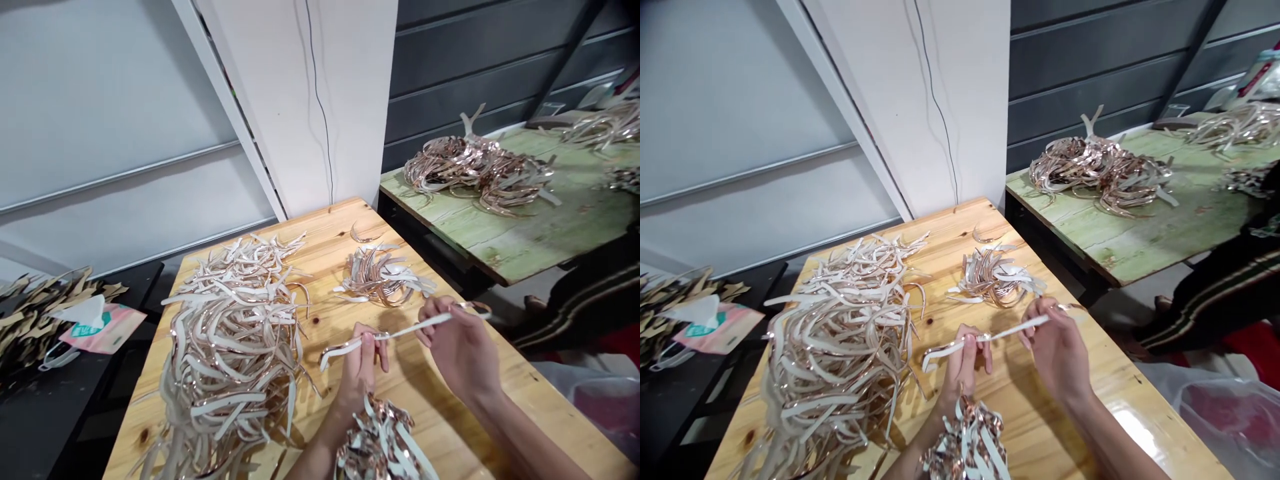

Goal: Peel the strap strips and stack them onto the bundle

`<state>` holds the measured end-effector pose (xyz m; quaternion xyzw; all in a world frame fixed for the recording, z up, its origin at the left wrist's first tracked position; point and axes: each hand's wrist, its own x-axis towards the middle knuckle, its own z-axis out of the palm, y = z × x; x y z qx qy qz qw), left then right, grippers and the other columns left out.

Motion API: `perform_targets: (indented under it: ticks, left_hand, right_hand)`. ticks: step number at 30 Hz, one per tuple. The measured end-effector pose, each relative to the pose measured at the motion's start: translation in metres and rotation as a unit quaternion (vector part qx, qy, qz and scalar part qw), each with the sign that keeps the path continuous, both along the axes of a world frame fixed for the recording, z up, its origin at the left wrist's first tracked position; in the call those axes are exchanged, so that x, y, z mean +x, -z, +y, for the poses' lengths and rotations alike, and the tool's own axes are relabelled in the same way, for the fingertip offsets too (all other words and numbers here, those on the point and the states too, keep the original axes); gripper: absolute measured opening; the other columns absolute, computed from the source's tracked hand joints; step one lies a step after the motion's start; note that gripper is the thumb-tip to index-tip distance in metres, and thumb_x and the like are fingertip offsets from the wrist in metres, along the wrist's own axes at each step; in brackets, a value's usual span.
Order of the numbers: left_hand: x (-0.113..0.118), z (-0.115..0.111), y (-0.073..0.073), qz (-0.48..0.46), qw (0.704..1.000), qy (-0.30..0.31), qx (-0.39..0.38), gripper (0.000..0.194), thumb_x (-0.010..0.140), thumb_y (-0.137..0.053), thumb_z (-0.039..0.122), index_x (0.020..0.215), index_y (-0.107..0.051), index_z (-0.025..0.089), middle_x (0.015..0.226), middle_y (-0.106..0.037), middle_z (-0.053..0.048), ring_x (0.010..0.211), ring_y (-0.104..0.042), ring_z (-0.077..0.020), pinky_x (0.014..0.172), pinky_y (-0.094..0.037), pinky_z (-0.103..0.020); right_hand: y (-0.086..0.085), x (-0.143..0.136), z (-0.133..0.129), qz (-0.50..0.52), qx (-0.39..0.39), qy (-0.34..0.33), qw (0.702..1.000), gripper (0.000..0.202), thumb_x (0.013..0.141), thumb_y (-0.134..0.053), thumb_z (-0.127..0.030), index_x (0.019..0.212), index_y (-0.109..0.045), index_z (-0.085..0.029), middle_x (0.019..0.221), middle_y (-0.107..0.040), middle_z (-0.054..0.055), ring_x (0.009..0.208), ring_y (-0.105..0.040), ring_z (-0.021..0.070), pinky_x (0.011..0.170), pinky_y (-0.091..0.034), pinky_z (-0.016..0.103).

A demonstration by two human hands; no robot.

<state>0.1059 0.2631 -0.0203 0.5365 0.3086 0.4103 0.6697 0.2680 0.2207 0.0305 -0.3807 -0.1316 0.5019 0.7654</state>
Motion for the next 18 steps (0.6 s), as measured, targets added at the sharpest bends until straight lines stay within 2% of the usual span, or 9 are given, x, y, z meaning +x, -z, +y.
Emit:
perform_targets:
  ticks: [2, 4, 6, 8, 10, 12, 13, 15, 18]
  left_hand:
    - [-0.001, 0.000, 0.000, -0.012, 1.000, -0.014, -0.003, 0.037, 0.103, -0.037, 0.059, 0.087, -0.049, 0.027, 0.076, -0.055, -0.001, 0.055, -0.051, -0.0152, 0.054, -0.045, -0.035]
    - [-0.002, 0.001, 0.000, -0.015, 1.000, -0.024, 0.004, 0.038, 0.103, -0.037, 0.061, 0.086, -0.048, 0.028, 0.075, -0.054, -0.001, 0.055, -0.052, -0.0162, 0.055, -0.046, -0.036]
    - [-0.003, 0.001, -0.001, -0.003, 0.999, -0.013, 0.029, 0.039, 0.101, -0.037, 0.063, 0.086, -0.048, 0.029, 0.072, -0.054, -0.002, 0.055, -0.051, -0.0176, 0.056, -0.048, -0.038]
    - [-0.003, 0.000, -0.002, 0.010, 0.999, 0.002, 0.048, 0.039, 0.101, -0.037, 0.063, 0.087, -0.049, 0.029, 0.070, -0.055, -0.002, 0.055, -0.051, -0.0177, 0.056, -0.048, -0.037]
    - [-0.004, -0.001, -0.004, 0.021, 0.999, 0.004, 0.041, 0.037, 0.102, -0.039, 0.060, 0.088, -0.052, 0.028, 0.069, -0.056, -0.002, 0.056, -0.051, -0.0173, 0.056, -0.048, -0.035]
    - [-0.005, -0.002, -0.007, 0.040, 0.999, 0.000, 0.032, 0.039, 0.101, -0.041, 0.060, 0.084, -0.054, 0.027, 0.069, -0.056, -0.003, 0.058, -0.052, -0.0175, 0.055, -0.047, -0.034]
    - [-0.006, -0.002, -0.008, 0.051, 0.998, -0.001, 0.032, 0.042, 0.100, -0.042, 0.061, 0.081, -0.054, 0.026, 0.068, -0.056, -0.004, 0.058, -0.052, -0.0180, 0.055, -0.046, -0.034]
    - [-0.006, -0.002, -0.008, 0.064, 0.998, 0.001, 0.025, 0.047, 0.098, -0.043, 0.067, 0.075, -0.053, 0.026, 0.064, -0.053, -0.003, 0.056, -0.050, -0.0182, 0.053, -0.044, -0.035]
    - [-0.006, -0.001, -0.005, 0.066, 0.997, 0.013, -0.023, 0.053, 0.093, -0.041, 0.076, 0.072, -0.048, 0.028, 0.053, -0.041, 0.001, 0.045, -0.036, -0.0151, 0.043, -0.031, -0.032]
  right_hand:
    - [0.000, 0.007, 0.001, -0.032, 0.015, 0.017, 0.999, 0.051, 0.092, -0.042, -0.073, 0.095, -0.065, -0.028, 0.089, -0.059, 0.005, 0.076, -0.058, 0.0239, 0.062, -0.052, 0.037]
    - [0.000, 0.013, 0.001, -0.052, 0.034, 0.039, 0.997, 0.065, 0.089, -0.035, -0.081, 0.114, -0.067, -0.030, 0.102, -0.065, 0.008, 0.090, -0.063, 0.0284, 0.074, -0.055, 0.043]
    - [0.001, 0.014, 0.000, -0.116, 0.046, 0.070, 0.990, 0.057, 0.089, -0.047, -0.074, 0.119, -0.069, -0.031, 0.105, -0.067, 0.008, 0.096, -0.063, 0.0287, 0.079, -0.053, 0.043]
    - [0.004, 0.009, -0.003, -0.252, 0.024, 0.060, 0.966, 0.040, 0.091, -0.059, -0.061, 0.108, -0.074, -0.028, 0.101, -0.069, 0.008, 0.096, -0.062, 0.0279, 0.081, -0.051, 0.040]
    - [0.008, -0.001, -0.006, -0.414, -0.023, -0.012, 0.910, 0.025, 0.091, -0.068, -0.047, 0.103, -0.076, -0.026, 0.102, -0.070, 0.008, 0.098, -0.063, 0.0285, 0.085, -0.048, 0.039]
    - [0.013, -0.012, -0.008, -0.515, -0.055, -0.093, 0.850, 0.031, 0.089, -0.074, -0.041, 0.116, -0.072, -0.026, 0.112, -0.071, 0.009, 0.103, -0.063, 0.0297, 0.090, -0.048, 0.040]
    - [0.014, -0.017, -0.008, -0.533, -0.062, -0.130, 0.834, 0.036, 0.090, -0.074, -0.041, 0.122, -0.069, -0.025, 0.115, -0.070, 0.009, 0.102, -0.064, 0.0292, 0.091, -0.048, 0.040]
    - [0.016, -0.024, -0.007, -0.523, -0.061, -0.193, 0.828, 0.031, 0.096, -0.067, -0.042, 0.120, -0.066, -0.024, 0.108, -0.071, 0.008, 0.092, -0.067, 0.0255, 0.085, -0.051, 0.038]
    - [0.017, -0.029, -0.006, -0.501, -0.038, -0.240, 0.831, 0.023, 0.104, -0.054, -0.042, 0.098, -0.063, -0.022, 0.088, -0.067, 0.004, 0.077, -0.064, 0.0201, 0.074, -0.050, 0.032]
